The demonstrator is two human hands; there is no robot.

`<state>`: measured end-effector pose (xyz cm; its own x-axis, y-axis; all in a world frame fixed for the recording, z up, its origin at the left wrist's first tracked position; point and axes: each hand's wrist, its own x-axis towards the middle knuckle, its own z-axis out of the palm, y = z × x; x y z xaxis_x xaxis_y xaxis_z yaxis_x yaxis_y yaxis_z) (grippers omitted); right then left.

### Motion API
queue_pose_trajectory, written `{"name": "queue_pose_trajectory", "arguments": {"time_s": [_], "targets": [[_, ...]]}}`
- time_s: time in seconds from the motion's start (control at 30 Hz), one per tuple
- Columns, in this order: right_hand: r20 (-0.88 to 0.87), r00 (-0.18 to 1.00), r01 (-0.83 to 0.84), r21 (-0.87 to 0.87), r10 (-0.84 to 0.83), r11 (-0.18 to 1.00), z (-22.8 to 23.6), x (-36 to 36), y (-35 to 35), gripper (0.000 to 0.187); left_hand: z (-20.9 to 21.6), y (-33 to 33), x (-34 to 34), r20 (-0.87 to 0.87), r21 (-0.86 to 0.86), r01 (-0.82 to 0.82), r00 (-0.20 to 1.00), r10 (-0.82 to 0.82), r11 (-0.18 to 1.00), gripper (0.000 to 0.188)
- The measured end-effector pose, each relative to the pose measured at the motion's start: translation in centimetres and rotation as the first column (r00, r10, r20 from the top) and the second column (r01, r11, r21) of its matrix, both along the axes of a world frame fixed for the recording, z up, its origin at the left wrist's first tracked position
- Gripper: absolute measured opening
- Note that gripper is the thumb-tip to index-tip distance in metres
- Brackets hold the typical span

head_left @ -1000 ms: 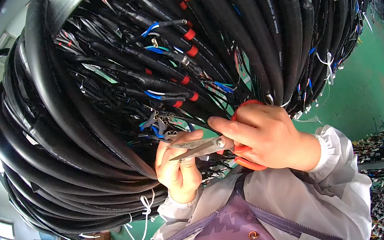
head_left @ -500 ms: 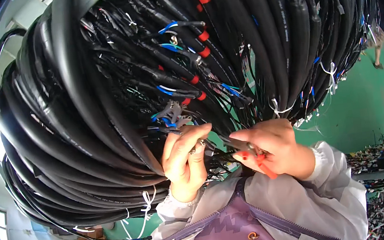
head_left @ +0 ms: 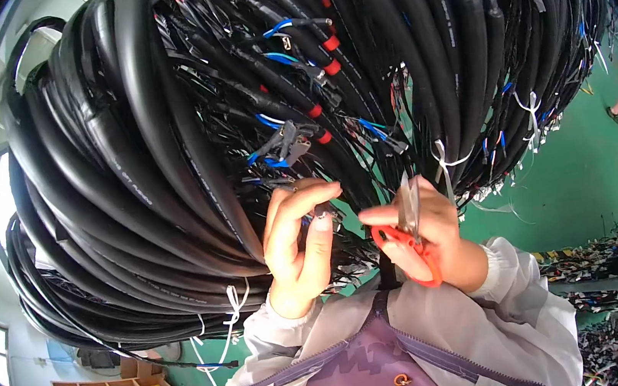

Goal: Processing bundles of black cables by trimming white plastic ties using scissors in a factory.

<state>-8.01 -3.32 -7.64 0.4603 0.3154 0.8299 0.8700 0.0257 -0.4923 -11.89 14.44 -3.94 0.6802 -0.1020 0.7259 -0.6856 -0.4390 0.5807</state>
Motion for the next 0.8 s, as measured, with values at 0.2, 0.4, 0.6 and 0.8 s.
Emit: {"name": "queue_pose_trajectory", "arguments": {"time_s": [0.2,0.4,0.6,0.8], "targets": [[-0.117,0.983,0.145,0.027,-0.141,0.989,1.2,-0.9,1.2,0.049,-0.7,0.3,-0.3,-0.034,-0.152,0.164,0.985,-0.171,0.975,0.023],[-0.268,0.963,-0.003,0.128,0.037,0.992,-2.5,-2.0,2.2,0.027,-0.3,0.2,-0.3,-0.066,-0.196,0.218,0.97,-0.235,0.956,0.032],[-0.233,0.946,-0.144,0.327,0.227,0.934,-2.2,-0.1,4.5,0.052,-0.5,-1.5,-0.3,-0.026,-0.258,0.119,0.991,-0.13,0.959,0.056],[-0.426,0.819,-0.191,0.431,0.385,0.882,-1.9,0.6,6.4,0.037,-0.9,-1.7,0.0,-0.014,-0.258,0.044,0.999,-0.05,0.965,0.066]]}}
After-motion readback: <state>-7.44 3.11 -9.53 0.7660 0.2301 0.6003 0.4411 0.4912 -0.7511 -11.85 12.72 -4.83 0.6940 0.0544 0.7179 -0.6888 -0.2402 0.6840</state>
